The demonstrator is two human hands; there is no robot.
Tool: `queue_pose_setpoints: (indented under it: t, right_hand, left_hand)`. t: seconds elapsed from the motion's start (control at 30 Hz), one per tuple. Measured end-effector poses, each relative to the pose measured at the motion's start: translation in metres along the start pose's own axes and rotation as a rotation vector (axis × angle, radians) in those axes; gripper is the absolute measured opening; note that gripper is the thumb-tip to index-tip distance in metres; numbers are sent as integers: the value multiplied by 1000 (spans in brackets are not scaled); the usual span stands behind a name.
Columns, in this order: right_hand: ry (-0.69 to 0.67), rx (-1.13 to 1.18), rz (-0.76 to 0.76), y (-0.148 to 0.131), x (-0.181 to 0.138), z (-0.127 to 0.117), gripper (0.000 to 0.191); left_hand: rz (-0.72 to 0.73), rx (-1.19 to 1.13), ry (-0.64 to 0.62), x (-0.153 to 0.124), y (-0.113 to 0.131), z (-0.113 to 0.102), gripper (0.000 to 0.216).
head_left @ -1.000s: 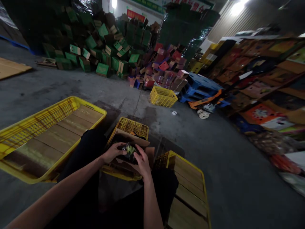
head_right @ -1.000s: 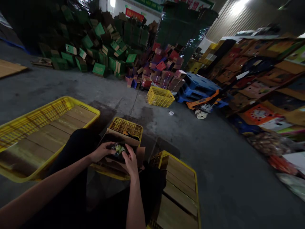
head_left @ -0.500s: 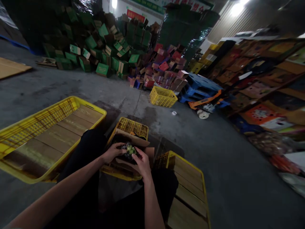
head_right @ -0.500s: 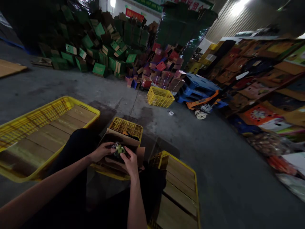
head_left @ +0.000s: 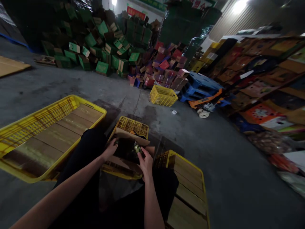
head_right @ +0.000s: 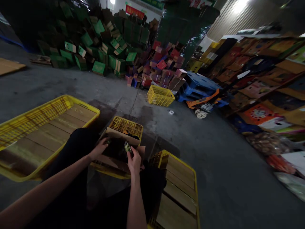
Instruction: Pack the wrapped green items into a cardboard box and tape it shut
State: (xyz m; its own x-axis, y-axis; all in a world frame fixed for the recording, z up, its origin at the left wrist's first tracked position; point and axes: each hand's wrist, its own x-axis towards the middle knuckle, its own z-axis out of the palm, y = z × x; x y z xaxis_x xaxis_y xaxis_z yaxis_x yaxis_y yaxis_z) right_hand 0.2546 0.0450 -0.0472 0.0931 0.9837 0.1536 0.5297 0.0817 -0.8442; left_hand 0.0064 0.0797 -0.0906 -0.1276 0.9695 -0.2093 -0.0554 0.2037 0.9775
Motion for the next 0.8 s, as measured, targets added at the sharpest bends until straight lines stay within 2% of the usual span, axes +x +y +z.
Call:
queue_pose_setpoints:
  t: [0.1,0.2,0.37,0.63,0.8]
  right_hand:
    - [12,-75,-8,6,0,2,40]
    - [28,-136,65,11,0,3,43]
    - [24,-168,88,18,1,5,41]
    - [17,-370,61,28,6,8,48]
    - [27,-371,9,26,6,10,39]
  left_hand:
    - [22,135,-87,1,-6,-1,32]
    - [31,295,-201,0,-14,-2,23]
    - [27,551,-329,3,-27,-6,26]
    - [8,902,-429,18,-29,-8,43]
    - [27,979,-439,14,-27,-5,43]
